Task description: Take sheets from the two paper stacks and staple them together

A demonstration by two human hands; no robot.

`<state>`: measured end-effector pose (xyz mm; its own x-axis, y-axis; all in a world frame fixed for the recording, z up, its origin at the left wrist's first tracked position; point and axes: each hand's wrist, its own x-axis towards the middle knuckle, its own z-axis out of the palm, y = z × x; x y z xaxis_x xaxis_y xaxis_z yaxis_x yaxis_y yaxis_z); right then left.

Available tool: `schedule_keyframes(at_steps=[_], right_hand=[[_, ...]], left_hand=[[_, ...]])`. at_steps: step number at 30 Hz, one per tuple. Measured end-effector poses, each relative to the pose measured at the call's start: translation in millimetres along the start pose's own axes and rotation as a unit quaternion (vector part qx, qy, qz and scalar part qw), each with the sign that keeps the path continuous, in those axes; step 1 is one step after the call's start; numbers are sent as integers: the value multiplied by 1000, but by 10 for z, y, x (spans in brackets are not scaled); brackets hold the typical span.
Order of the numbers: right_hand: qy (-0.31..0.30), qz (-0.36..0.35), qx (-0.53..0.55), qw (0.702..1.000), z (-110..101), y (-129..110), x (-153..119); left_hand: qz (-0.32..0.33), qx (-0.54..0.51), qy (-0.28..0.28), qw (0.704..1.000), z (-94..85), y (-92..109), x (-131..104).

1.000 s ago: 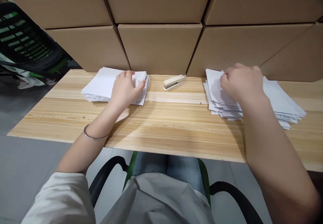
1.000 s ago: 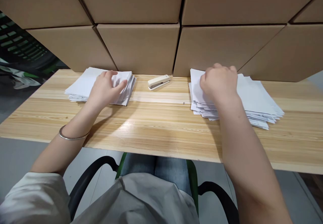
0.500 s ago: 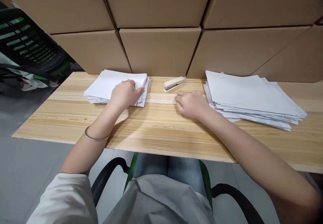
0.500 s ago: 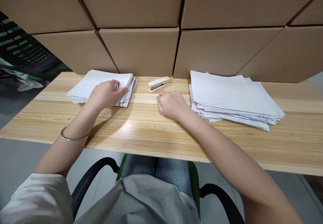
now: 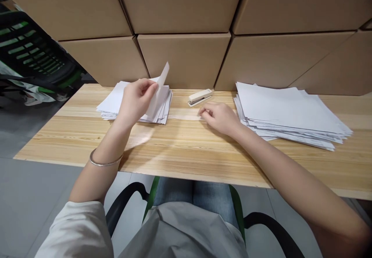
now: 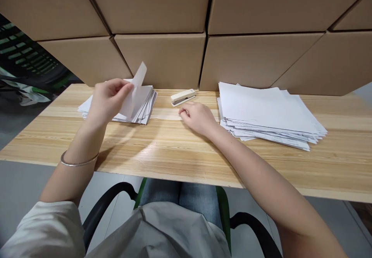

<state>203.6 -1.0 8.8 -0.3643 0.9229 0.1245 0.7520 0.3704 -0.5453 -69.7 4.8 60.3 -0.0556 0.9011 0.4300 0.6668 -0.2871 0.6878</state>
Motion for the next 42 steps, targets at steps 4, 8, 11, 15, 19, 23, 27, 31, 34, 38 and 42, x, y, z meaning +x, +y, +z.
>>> schedule_keyframes(at_steps=[4,8,11,15,19,23,27,31,34,38,42], right_hand=[[-32,31,383,923,23,93,49],[-42,19,532,845,-14,118,57],[33,52,543,838,-85,146,64],[67,92,468,876,-255,221,36],[-101,142,437,882,-397,249,-58],[-210,171,398,876,-410,230,-103],[-217,181,372,884,-383,243,-71],[-213,190,358,889,-371,257,-46],[-218,202,351,888,-365,244,-40],[-218,206,349,888,-371,231,-33],[-201,219,352,888,-401,209,-34]], left_hand=[[12,-258,-3,966,1,104,-60],[-15,-304,-2,953,73,98,-60],[-56,-320,-11,946,134,30,-7],[-65,-224,-5,972,141,-81,77],[-78,95,-62,990,107,-126,73],[-107,246,-131,954,116,-121,27],[-109,280,-139,944,129,-120,15],[-101,291,-143,941,121,-122,17],[-103,274,-139,946,107,-139,30],[-113,233,-137,956,76,-159,64],[-116,198,-110,967,9,-91,74]])
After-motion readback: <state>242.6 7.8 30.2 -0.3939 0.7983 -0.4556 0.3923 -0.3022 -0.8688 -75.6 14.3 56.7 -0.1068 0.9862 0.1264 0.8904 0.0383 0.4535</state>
